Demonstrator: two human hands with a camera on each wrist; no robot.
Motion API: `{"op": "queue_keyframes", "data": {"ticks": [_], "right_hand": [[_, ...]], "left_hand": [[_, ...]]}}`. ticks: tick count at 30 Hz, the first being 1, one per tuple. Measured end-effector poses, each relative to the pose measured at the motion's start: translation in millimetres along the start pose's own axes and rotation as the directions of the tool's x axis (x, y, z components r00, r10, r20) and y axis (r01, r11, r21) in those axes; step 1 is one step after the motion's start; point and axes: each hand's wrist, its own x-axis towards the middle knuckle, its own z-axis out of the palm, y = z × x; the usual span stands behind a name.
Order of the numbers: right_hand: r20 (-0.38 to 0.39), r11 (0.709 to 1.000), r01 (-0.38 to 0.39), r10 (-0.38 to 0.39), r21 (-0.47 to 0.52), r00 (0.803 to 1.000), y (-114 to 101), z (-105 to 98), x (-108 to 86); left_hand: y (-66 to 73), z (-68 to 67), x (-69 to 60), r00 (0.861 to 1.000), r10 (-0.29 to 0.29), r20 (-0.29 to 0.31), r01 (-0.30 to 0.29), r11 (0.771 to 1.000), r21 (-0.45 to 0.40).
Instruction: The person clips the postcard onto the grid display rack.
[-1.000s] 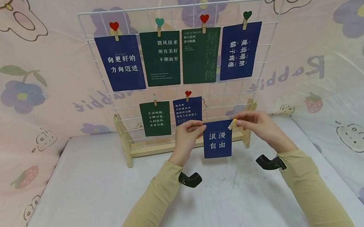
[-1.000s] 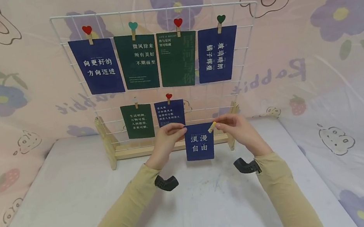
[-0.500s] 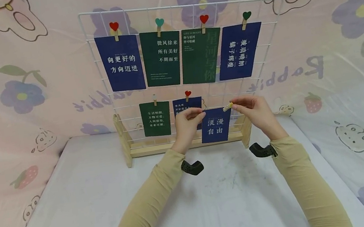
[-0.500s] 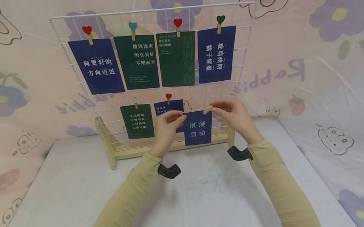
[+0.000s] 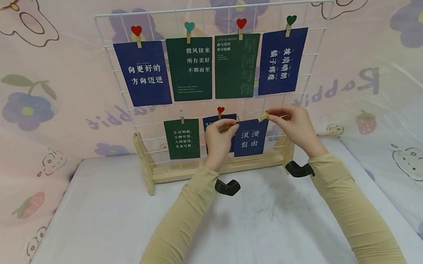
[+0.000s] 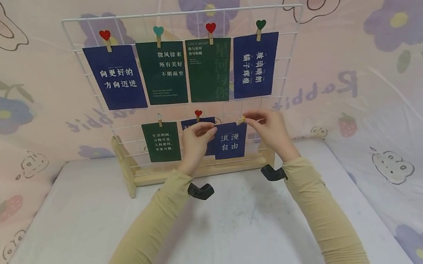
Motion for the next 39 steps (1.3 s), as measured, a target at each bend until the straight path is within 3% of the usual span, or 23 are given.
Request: {"op": "queue_keyframes", "data": {"ticks": [11,24,39], "right_hand": [[-0.104,0.998,0.067,-0.068,-0.018,0.992,5,5,2.5],[-0.216,0.992,0.127,-0.128,-0.017,0.968,4,12,12.5],[-0.220,0.983,0.157,-0.174,-0.092,0.960,5,19,16.6]], "left_hand": [[1.7,10.6,2.7,0.999,-0.002,-0.035,0.002,1.000,0.016],[7.0,14.3,8.5,0.997,0.019,-0.075,-0.018,1.000,0.008],[9.4,19.8,7.6,0.994,0.027,-0.103,-0.024,0.999,0.028]]}}
